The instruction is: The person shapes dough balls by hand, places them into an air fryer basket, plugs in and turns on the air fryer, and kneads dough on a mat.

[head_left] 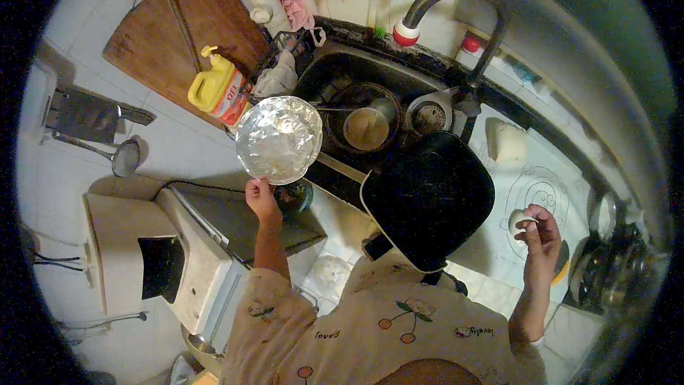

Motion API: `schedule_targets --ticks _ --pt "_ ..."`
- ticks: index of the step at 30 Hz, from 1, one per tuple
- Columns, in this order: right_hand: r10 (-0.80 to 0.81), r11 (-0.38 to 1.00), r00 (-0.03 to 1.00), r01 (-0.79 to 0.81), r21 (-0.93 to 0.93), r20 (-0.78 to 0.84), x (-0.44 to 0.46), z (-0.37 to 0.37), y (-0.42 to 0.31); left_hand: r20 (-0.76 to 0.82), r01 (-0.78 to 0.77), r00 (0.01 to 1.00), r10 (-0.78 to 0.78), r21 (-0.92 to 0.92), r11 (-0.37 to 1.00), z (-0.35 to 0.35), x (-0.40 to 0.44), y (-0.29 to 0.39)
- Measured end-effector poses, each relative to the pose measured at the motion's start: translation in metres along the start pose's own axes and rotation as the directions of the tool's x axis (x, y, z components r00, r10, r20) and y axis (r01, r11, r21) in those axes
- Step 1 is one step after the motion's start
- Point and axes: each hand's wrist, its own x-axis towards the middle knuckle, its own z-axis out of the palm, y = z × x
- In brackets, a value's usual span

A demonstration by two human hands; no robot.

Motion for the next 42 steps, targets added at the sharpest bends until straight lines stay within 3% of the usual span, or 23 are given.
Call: schedule_targets --ticks 3,6,11,15,19,21,23,25,27,28,30,32,35,38,39,42 --pt "0.011 1.000 1.000 -0.011 -0.010 -0.021 -0.010 0.007 0.009 0.028 0.032 0.999 -0.037 0.151 0.988 -0.008 -0.001 -0.007" --pt "0.021 0.999 1.000 -0.021 -0.026 -0.018 -0.011 0.009 0.015 0.052 0.000 0.999 -0.009 0.175 0.984 0.002 -0.010 -0.002" --pt "0.036 0.997 0.996 -0.041 -0.067 -0.077 -0.009 0.007 0.025 0.019 0.084 0.996 -0.088 0.166 0.983 -0.020 -0.003 -0.063" --pt "0.083 0.992 0.986 -0.095 -0.080 -0.146 -0.003 -0.009 0.049 0.102 0.332 0.932 -0.347 0.138 0.933 -0.016 -0.001 -0.055" --pt "0.108 0.988 0.960 -0.133 -0.084 -0.259 0.003 -0.035 0.102 0.058 0.453 0.887 -0.458 0.078 0.888 -0.013 -0.007 -0.050" --pt "0.083 0.968 0.954 -0.146 -0.203 -0.289 0.003 -0.051 0.129 0.051 0.519 0.851 -0.523 0.076 0.851 -0.021 -0.003 -0.057" --pt "0.048 0.917 0.943 -0.172 -0.359 -0.330 0.000 -0.061 0.142 0.018 0.422 0.900 -0.435 0.212 0.882 -0.020 -0.008 -0.054" --pt "-0.002 0.813 0.926 -0.219 -0.539 -0.379 -0.001 -0.069 0.150 -0.045 0.417 0.907 -0.419 0.224 0.881 -0.019 -0.013 -0.048" --pt "-0.154 0.728 0.920 -0.142 -0.670 -0.362 -0.002 -0.085 0.175 -0.127 0.509 0.859 -0.497 0.101 0.855 -0.015 -0.017 -0.040" --pt "-0.229 0.671 0.909 -0.113 -0.733 -0.349 -0.004 -0.095 0.187 -0.135 0.498 0.865 -0.483 0.132 0.857 -0.010 -0.022 -0.033" --pt "-0.270 0.596 0.908 -0.105 -0.796 -0.321 -0.008 -0.106 0.209 -0.149 0.473 0.880 -0.450 0.195 0.859 -0.008 -0.028 -0.021" --pt "-0.182 0.511 0.936 -0.172 -0.842 -0.302 -0.008 -0.110 0.220 -0.092 0.438 0.899 -0.428 0.208 0.875 -0.023 -0.030 -0.029" --pt "-0.139 0.564 0.975 -0.066 -0.823 -0.173 -0.003 -0.107 0.223 -0.074 0.387 0.922 -0.380 0.190 0.902 -0.029 -0.040 -0.034" --pt "-0.035 0.629 0.990 -0.083 -0.773 -0.134 0.016 -0.101 0.215 -0.099 0.315 0.949 -0.300 0.223 0.922 -0.027 -0.051 -0.030" --pt "-0.079 0.634 0.982 -0.083 -0.769 -0.171 0.019 -0.101 0.222 -0.108 0.287 0.957 -0.267 0.246 0.926 -0.028 -0.054 -0.028" --pt "0.017 0.701 0.974 -0.173 -0.692 -0.227 0.039 -0.110 0.248 -0.138 0.267 0.959 -0.247 0.154 0.951 -0.042 -0.051 -0.040"
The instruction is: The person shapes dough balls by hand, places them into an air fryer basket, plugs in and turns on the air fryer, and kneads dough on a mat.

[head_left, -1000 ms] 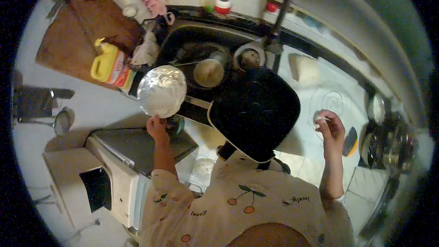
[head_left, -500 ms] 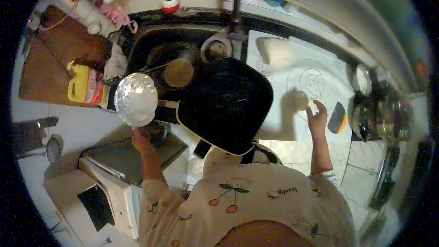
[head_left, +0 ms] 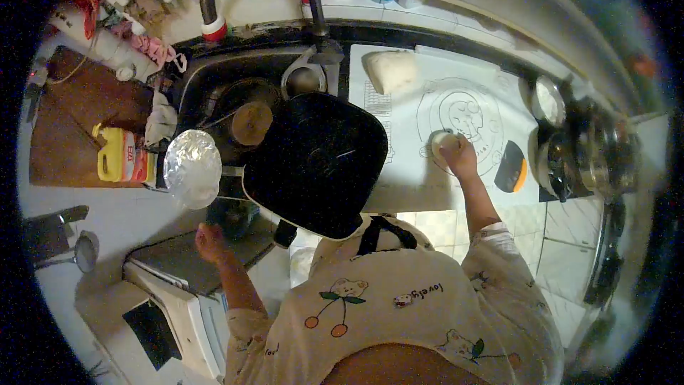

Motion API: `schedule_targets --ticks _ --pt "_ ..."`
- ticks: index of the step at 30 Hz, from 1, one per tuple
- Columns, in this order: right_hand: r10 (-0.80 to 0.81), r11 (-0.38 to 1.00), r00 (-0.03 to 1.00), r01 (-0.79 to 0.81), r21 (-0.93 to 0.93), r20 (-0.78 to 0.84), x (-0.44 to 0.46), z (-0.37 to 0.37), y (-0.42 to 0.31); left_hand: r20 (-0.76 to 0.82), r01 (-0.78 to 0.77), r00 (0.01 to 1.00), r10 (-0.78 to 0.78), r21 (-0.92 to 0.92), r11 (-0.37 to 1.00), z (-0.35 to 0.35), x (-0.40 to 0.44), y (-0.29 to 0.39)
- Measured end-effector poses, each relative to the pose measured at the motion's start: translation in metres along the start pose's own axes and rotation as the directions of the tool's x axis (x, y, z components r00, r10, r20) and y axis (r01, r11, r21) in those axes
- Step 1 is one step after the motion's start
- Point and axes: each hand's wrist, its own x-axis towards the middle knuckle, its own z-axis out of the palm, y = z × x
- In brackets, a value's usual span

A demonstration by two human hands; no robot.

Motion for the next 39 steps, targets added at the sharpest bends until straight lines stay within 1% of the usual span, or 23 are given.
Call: schedule_targets --ticks 1,2,4,5,8,9,12,13,15,18,21,22,24,25,26,27,28,29,31,32,34,37,39 --pt "-0.046 0.996 0.997 0.051 -0.075 0.069 0.002 -0.012 -0.015 0.143 -0.160 0.978 0.150 0.059 0.985 -0.011 0.007 -0.010" --pt "-0.107 0.993 0.993 0.110 -0.050 0.059 0.002 -0.012 -0.015 0.292 -0.321 0.914 0.282 0.095 0.942 -0.025 0.015 -0.021" --pt "-0.223 0.975 0.974 0.224 -0.006 0.030 -0.001 -0.015 -0.016 0.393 -0.473 0.825 0.406 0.088 0.877 -0.028 0.006 -0.014" --pt "-0.037 0.999 0.999 0.037 -0.011 0.040 -0.001 -0.013 -0.020 0.347 -0.471 0.837 0.422 0.067 0.879 -0.026 -0.002 -0.015" --pt "0.023 0.925 0.998 -0.043 0.377 0.058 -0.019 -0.015 -0.051 0.244 -0.357 0.913 0.327 0.093 0.929 -0.011 -0.030 0.010" --pt "0.049 0.989 0.998 -0.052 0.135 0.025 -0.018 -0.011 -0.050 0.235 -0.346 0.920 0.314 0.108 0.932 -0.008 -0.036 0.015" --pt "0.020 0.960 0.994 -0.048 0.277 0.104 -0.024 -0.015 -0.047 0.241 -0.359 0.915 0.323 0.126 0.925 0.001 -0.056 0.031" --pt "0.110 0.920 0.978 -0.167 0.354 0.176 -0.021 -0.012 -0.040 0.239 -0.348 0.919 0.313 0.118 0.930 0.008 -0.067 0.043" --pt "0.259 0.786 0.905 -0.400 0.471 0.337 -0.014 -0.002 -0.020 0.205 -0.227 0.956 0.210 0.062 0.972 0.026 -0.087 0.068" --pt "0.222 0.609 0.874 -0.471 0.638 0.432 -0.017 -0.035 -0.059 0.201 -0.159 0.965 0.168 -0.062 0.985 0.041 -0.100 0.081" --pt "0.101 0.652 0.914 -0.359 0.667 0.393 -0.023 -0.078 -0.129 0.399 -0.113 0.899 0.177 -0.180 0.977 0.045 -0.107 0.083" --pt "0.056 0.645 0.917 -0.335 0.687 0.394 -0.022 -0.083 -0.147 0.416 -0.136 0.891 0.183 -0.140 0.981 0.047 -0.111 0.083" --pt "-0.160 0.605 0.909 -0.217 0.766 0.384 -0.020 -0.077 -0.177 0.452 -0.179 0.872 0.186 -0.059 0.982 0.049 -0.118 0.081" --pt "-0.264 0.575 0.891 -0.163 0.802 0.370 -0.019 -0.071 -0.191 0.445 -0.237 0.864 0.236 -0.056 0.970 0.050 -0.119 0.073" --pt "-0.357 0.685 0.859 -0.027 0.728 0.368 -0.014 -0.061 -0.203 0.463 -0.164 0.863 0.202 -0.121 0.979 0.047 -0.123 0.070" --pt "-0.413 0.685 0.829 0.010 0.729 0.377 -0.013 -0.044 -0.214 0.482 -0.089 0.859 0.170 -0.185 0.979 0.046 -0.129 0.068" --pt "-0.427 0.753 0.768 0.010 0.658 0.477 -0.010 -0.027 -0.224 0.503 -0.013 0.853 0.140 -0.248 0.969 0.047 -0.136 0.067" --pt "-0.388 0.777 0.727 -0.073 0.625 0.567 -0.011 -0.012 -0.240 0.412 -0.032 0.908 0.081 -0.123 0.992 0.051 -0.145 0.074" --pt "-0.299 0.875 0.683 -0.083 0.478 0.666 -0.010 0.029 -0.256 0.394 -0.051 0.916 0.079 -0.082 0.995 0.049 -0.151 0.085" --pt "-0.271 0.907 0.734 -0.022 0.420 0.623 -0.008 0.064 -0.249 0.383 -0.060 0.920 0.078 -0.060 0.996 0.046 -0.151 0.088" --pt "-0.256 0.930 0.703 -0.009 0.367 0.664 -0.001 0.116 -0.243 0.356 -0.064 0.931 0.083 -0.065 0.996 0.038 -0.151 0.088" --pt "-0.261 0.895 0.556 -0.166 0.413 0.789 -0.001 0.138 -0.261 0.342 -0.083 0.934 0.101 -0.069 0.994 0.021 -0.140 0.080" --pt "-0.218 0.920 0.501 -0.181 0.348 0.838 -0.002 0.143 -0.273 0.333 -0.082 0.937 0.100 -0.069 0.994 0.012 -0.135 0.070"
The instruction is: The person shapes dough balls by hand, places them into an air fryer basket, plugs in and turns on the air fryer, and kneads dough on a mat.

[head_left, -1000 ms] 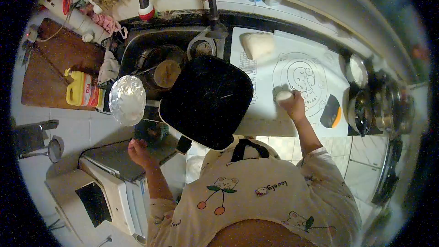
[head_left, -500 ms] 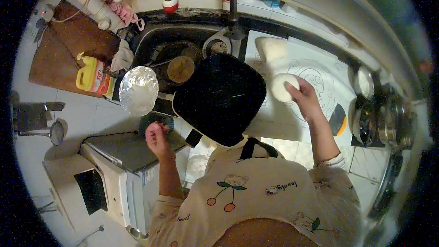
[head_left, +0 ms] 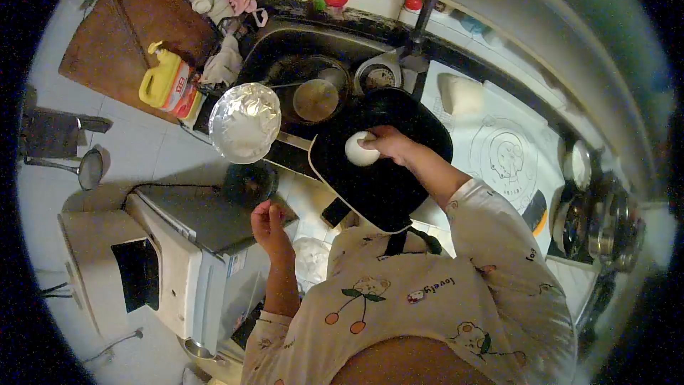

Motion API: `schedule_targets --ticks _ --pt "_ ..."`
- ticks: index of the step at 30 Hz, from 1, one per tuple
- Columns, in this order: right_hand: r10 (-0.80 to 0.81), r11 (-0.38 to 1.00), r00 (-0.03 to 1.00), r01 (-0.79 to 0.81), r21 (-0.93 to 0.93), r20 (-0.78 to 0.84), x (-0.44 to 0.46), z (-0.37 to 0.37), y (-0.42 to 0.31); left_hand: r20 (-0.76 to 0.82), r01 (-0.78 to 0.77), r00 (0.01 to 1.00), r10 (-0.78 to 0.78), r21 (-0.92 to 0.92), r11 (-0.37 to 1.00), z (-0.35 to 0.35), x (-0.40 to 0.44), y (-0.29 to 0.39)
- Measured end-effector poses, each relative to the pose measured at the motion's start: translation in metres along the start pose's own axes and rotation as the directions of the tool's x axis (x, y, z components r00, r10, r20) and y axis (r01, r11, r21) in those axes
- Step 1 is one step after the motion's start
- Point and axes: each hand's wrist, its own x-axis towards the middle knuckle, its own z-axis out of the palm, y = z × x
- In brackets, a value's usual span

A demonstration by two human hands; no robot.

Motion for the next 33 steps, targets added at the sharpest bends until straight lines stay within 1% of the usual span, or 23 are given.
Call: schedule_targets --ticks 1,4,7,10,13,14,16,17,20,21,22,23,24,26,27,28,29,31,32,33 --pt "0.034 0.999 0.999 -0.034 -0.010 0.023 0.002 0.003 -0.004 -0.007 0.007 1.000 -0.007 -0.001 1.000 -0.004 -0.001 -0.003" --pt "0.001 0.986 1.000 0.001 -0.168 0.012 0.012 0.009 -0.003 -0.044 0.053 0.998 -0.052 0.026 0.998 -0.006 0.001 -0.007" --pt "-0.031 0.980 0.999 0.037 -0.194 0.036 0.015 0.008 -0.001 -0.064 0.071 0.996 -0.068 0.045 0.997 -0.002 0.002 -0.008" --pt "-0.142 0.962 0.990 0.141 -0.232 0.015 0.017 0.008 0.009 -0.054 0.068 0.996 -0.065 0.057 0.996 0.004 0.004 -0.005" --pt "-0.161 0.929 0.984 0.124 -0.348 -0.081 0.006 0.009 0.007 -0.033 0.049 0.998 -0.046 0.096 0.994 0.015 0.009 0.005" --pt "-0.181 0.900 0.977 0.120 -0.420 -0.109 0.003 0.011 0.008 -0.024 0.039 0.999 -0.037 0.113 0.993 0.018 0.010 0.007" --pt "-0.225 0.827 0.960 0.096 -0.554 -0.168 -0.003 0.016 0.004 -0.021 0.067 0.998 -0.065 0.078 0.995 0.019 0.013 0.000" --pt "-0.206 0.812 0.965 0.076 -0.579 -0.162 -0.007 0.017 0.002 -0.012 0.081 0.997 -0.081 0.058 0.995 0.020 0.014 -0.005" --pt "-0.159 0.777 0.972 0.014 -0.629 -0.175 -0.024 0.018 -0.016 0.053 0.026 0.998 -0.028 0.036 0.999 0.018 0.017 -0.014" --pt "-0.217 0.805 0.963 0.082 -0.588 -0.162 -0.027 0.014 -0.009 0.048 0.050 0.997 -0.054 0.080 0.996 0.022 0.017 -0.010" --pt "-0.388 0.782 0.898 0.200 -0.590 -0.210 -0.041 0.012 -0.013 0.043 0.074 0.996 -0.080 0.126 0.989 0.028 0.017 -0.001" --pt "-0.545 0.735 0.799 0.311 -0.602 -0.254 -0.056 0.008 -0.019 0.036 0.096 0.994 -0.104 0.172 0.981 0.031 0.018 0.004" --pt "-0.578 0.769 0.763 0.390 -0.506 -0.289 -0.066 0.001 -0.024 0.087 0.083 0.991 -0.100 0.176 0.981 0.029 0.021 0.003" --pt "-0.629 0.778 0.684 0.551 -0.302 -0.371 -0.092 -0.018 -0.035 0.075 0.018 0.997 -0.024 0.091 0.996 0.036 0.023 0.002" --pt "-0.678 0.733 0.570 0.577 -0.360 -0.464 -0.113 -0.032 -0.050 0.064 -0.015 0.998 0.012 0.049 0.999 0.038 0.024 0.003" --pt "-0.697 0.701 0.462 0.601 -0.384 -0.549 -0.118 -0.049 -0.041 0.171 -0.135 0.979 0.108 0.160 0.978 0.037 0.027 0.007" --pt "-0.704 0.668 0.344 0.620 -0.413 -0.621 -0.122 -0.066 -0.029 0.157 -0.122 0.983 0.100 0.133 0.984 0.043 0.029 0.012" --pt "-0.523 0.774 0.317 0.565 -0.285 -0.792 -0.128 -0.102 0.007 0.124 -0.093 0.989 0.082 0.085 0.992 0.061 0.026 0.029" --pt "-0.472 0.827 0.312 0.482 -0.291 -0.824 -0.136 -0.117 0.028 0.229 -0.254 0.946 0.228 0.094 0.963 0.058 0.031 0.025" --pt "-0.420 0.872 0.301 0.395 -0.289 -0.856 -0.143 -0.133 0.051 0.258 -0.302 0.928 0.267 0.105 0.948 0.069 0.026 0.032"
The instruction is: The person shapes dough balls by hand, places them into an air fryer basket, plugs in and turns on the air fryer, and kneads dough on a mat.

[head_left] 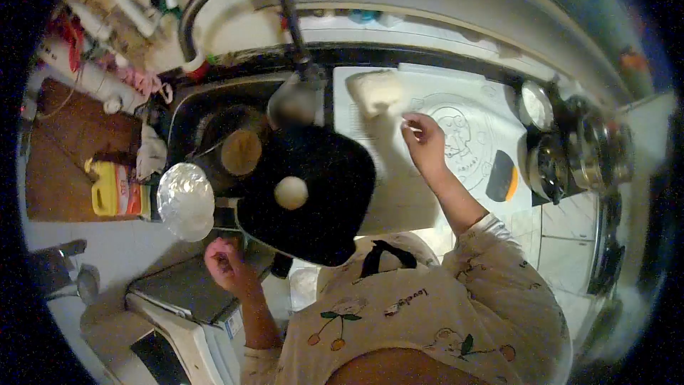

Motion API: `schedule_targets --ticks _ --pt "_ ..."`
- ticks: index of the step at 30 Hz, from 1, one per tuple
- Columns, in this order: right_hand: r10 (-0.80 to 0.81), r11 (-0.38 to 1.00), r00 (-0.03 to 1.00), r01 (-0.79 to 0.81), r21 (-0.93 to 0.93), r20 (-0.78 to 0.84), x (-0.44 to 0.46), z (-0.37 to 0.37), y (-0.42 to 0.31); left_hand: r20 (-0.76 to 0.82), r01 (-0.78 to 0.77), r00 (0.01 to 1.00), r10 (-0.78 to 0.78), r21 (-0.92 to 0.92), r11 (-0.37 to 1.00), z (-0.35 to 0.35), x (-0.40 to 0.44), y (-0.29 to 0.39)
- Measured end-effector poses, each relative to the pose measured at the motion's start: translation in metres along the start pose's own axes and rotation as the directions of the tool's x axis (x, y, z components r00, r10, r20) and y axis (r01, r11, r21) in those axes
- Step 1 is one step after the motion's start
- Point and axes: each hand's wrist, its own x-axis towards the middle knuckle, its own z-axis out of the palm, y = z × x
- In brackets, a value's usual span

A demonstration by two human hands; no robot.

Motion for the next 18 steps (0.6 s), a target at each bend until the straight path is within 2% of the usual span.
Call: schedule_targets --ticks 1,3,4,6,7,10,12,13,14,16,18 --pt "0.074 0.997 0.997 -0.074 0.011 -0.010 -0.005 -0.021 0.021 0.026 -0.049 0.998 0.048 0.019 0.999 0.012 0.001 0.017" --pt "0.012 0.975 1.000 -0.016 -0.223 -0.020 -0.019 -0.065 0.062 0.116 -0.178 0.977 0.178 -0.010 0.984 0.038 0.000 0.039" --pt "-0.014 0.943 1.000 0.007 -0.332 -0.018 -0.026 -0.089 0.080 0.169 -0.171 0.971 0.167 0.012 0.985 0.058 -0.004 0.057" --pt "0.039 0.865 0.999 -0.049 -0.500 -0.031 -0.040 -0.140 0.108 0.269 -0.159 0.954 0.135 0.068 0.985 0.101 -0.019 0.093" --pt "0.065 0.827 0.995 -0.094 -0.554 -0.072 -0.046 -0.165 0.119 0.419 -0.206 0.896 0.146 0.101 0.973 0.117 -0.022 0.098" --pt "0.223 0.719 0.969 -0.239 -0.652 -0.109 -0.062 -0.228 0.158 0.740 -0.592 0.648 0.182 0.338 0.732 0.204 -0.033 0.124" --pt "0.303 0.660 0.949 -0.274 -0.700 -0.086 -0.067 -0.254 0.164 0.835 -0.625 0.537 0.117 0.301 0.721 0.276 -0.035 0.124" --pt "0.393 0.590 0.917 -0.310 -0.745 -0.071 -0.065 -0.259 0.153 0.873 -0.699 0.483 0.072 0.335 0.632 0.305 -0.032 0.105" --pt "0.400 0.581 0.914 -0.309 -0.753 -0.066 -0.065 -0.262 0.150 0.899 -0.764 0.438 0.017 0.363 0.534 0.333 -0.028 0.080" --pt "0.410 0.565 0.910 -0.302 -0.768 -0.056 -0.065 -0.266 0.150 0.894 -0.842 0.445 -0.061 0.440 0.312 0.385 -0.011 0.037" --pt "0.406 0.605 0.910 -0.335 -0.722 -0.083 -0.067 -0.274 0.161 0.805 -0.813 0.537 -0.252 0.574 0.101 0.430 0.009 0.034"
